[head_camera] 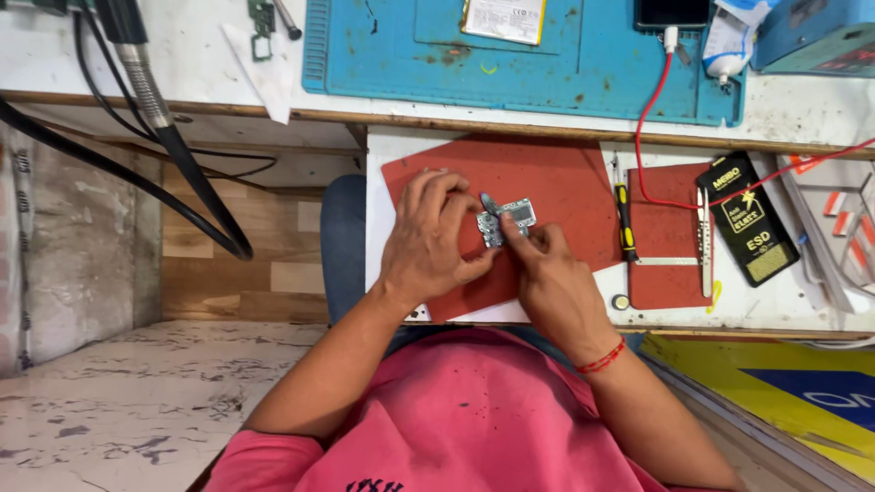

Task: The person cleans a small circuit board with a toothbrush and then uses a hot air gun to heat the components. The person works at a cluttered electronics repair bench.

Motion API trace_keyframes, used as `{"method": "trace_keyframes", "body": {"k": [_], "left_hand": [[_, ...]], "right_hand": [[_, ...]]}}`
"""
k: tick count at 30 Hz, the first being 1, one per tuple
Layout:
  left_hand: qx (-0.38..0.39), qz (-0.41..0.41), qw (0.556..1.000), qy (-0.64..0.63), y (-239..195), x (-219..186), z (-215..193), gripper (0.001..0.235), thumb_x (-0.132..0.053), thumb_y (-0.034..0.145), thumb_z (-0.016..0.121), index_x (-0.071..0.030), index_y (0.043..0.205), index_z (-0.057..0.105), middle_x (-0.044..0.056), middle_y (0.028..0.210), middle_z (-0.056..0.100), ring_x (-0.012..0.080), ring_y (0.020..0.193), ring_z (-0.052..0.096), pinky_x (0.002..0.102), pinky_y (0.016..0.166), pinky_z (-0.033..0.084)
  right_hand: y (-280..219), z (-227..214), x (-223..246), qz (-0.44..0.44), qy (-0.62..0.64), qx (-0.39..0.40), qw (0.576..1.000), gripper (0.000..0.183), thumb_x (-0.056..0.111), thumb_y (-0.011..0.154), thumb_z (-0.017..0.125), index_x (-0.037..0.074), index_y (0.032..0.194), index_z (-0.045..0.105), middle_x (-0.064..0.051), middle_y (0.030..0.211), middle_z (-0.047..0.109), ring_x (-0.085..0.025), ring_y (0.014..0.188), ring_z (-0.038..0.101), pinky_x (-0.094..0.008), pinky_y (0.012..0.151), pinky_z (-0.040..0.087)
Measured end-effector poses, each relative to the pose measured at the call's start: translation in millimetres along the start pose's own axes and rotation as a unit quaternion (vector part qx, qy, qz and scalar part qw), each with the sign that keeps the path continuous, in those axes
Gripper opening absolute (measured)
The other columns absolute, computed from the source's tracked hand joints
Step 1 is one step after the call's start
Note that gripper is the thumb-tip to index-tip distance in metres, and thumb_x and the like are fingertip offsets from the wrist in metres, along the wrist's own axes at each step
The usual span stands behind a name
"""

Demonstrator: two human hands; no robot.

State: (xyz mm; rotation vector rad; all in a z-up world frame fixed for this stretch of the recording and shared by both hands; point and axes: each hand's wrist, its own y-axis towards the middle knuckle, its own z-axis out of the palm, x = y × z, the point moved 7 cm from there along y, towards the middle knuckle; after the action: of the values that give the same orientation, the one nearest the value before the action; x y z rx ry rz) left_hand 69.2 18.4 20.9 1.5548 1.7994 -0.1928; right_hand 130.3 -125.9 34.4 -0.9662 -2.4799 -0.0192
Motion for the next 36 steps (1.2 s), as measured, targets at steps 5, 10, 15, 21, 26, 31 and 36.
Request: {"method": "trace_keyframes", "body": {"k": [5, 10, 15, 21, 26, 31, 36], "left_hand": [[-0.005, 0.001, 1.0, -0.02, 4.9, 1.7, -5.4, 0.061, -0.033, 0.064, 0.093, -0.003, 0.108, 0.065, 0.015, 0.126, 0.053, 0.0407, 0.129, 0.045, 0.052, 0.113, 0.039], [0.001, 0.03, 1.0, 0.007, 3.4, 3.6, -2.8, 0.06, -0.032, 0.062, 0.093, -0.005, 0.108, 0.068, 0.011, 0.118, 0.059, 0.034, 0.124, 0.053, 0.056, 0.115, 0.037], [-0.014, 0.03, 0.999, 0.002, 0.6, -0.7, -3.2, 0.055, -0.037, 0.067, 0.092, -0.006, 0.106, 0.068, 0.01, 0.115, 0.059, 0.0322, 0.124, 0.055, 0.056, 0.118, 0.036], [0.004, 0.012, 1.0, 0.029, 7.6, -1.8, -3.0, 0.051, -0.036, 0.066, 0.09, -0.006, 0.099, 0.066, 0.012, 0.117, 0.058, 0.034, 0.122, 0.053, 0.055, 0.112, 0.038], [0.013, -0.003, 1.0, 0.023, 5.9, -1.3, -5.9, 0.049, -0.035, 0.066, 0.09, -0.007, 0.098, 0.066, 0.011, 0.118, 0.058, 0.0335, 0.122, 0.052, 0.051, 0.108, 0.041], [0.0, 0.006, 1.0, 0.027, 4.7, -4.8, -5.5, 0.05, -0.036, 0.065, 0.09, -0.006, 0.098, 0.066, 0.011, 0.117, 0.057, 0.0346, 0.123, 0.051, 0.052, 0.11, 0.04], [-0.007, 0.008, 1.0, 0.018, 4.0, -5.0, -4.0, 0.047, -0.036, 0.068, 0.09, -0.007, 0.097, 0.067, 0.011, 0.117, 0.057, 0.0352, 0.124, 0.05, 0.051, 0.109, 0.04]], "right_hand": [[-17.0, 4.1, -10.2, 0.012, 0.017, 0.005, 1.0, 0.063, 0.0, 0.085, 0.051, 0.022, 0.144, 0.056, -0.019, 0.113, 0.061, -0.042, 0.074, 0.068, -0.051, 0.063, 0.056], [-16.7, 16.4, -21.8, -0.007, 0.005, -0.002, 1.0, 0.063, 0.001, 0.088, 0.051, 0.023, 0.148, 0.055, -0.016, 0.107, 0.061, -0.04, 0.073, 0.067, -0.05, 0.063, 0.056], [-9.3, -6.1, -26.8, 0.013, -0.016, -0.078, 0.997, 0.054, 0.002, 0.094, 0.053, 0.021, 0.145, 0.056, -0.016, 0.109, 0.062, -0.04, 0.073, 0.067, -0.049, 0.058, 0.054], [-10.2, 3.5, -34.4, 0.061, 0.016, -0.023, 0.998, 0.051, 0.004, 0.096, 0.052, 0.024, 0.143, 0.058, -0.016, 0.108, 0.062, -0.039, 0.076, 0.067, -0.05, 0.066, 0.054], [-11.8, 8.3, -21.4, -0.022, 0.051, -0.004, 0.998, 0.066, -0.004, 0.084, 0.048, 0.019, 0.145, 0.056, -0.019, 0.109, 0.061, -0.041, 0.077, 0.067, -0.05, 0.068, 0.055], [-14.1, 1.5, -21.5, 0.008, 0.029, 0.014, 0.999, 0.064, -0.001, 0.085, 0.05, 0.014, 0.147, 0.052, -0.021, 0.108, 0.059, -0.043, 0.072, 0.066, -0.051, 0.064, 0.054], [-17.9, -5.0, -28.3, 0.046, -0.013, -0.031, 0.998, 0.058, 0.001, 0.09, 0.051, 0.015, 0.146, 0.054, -0.019, 0.109, 0.061, -0.042, 0.073, 0.067, -0.05, 0.065, 0.055]]}}
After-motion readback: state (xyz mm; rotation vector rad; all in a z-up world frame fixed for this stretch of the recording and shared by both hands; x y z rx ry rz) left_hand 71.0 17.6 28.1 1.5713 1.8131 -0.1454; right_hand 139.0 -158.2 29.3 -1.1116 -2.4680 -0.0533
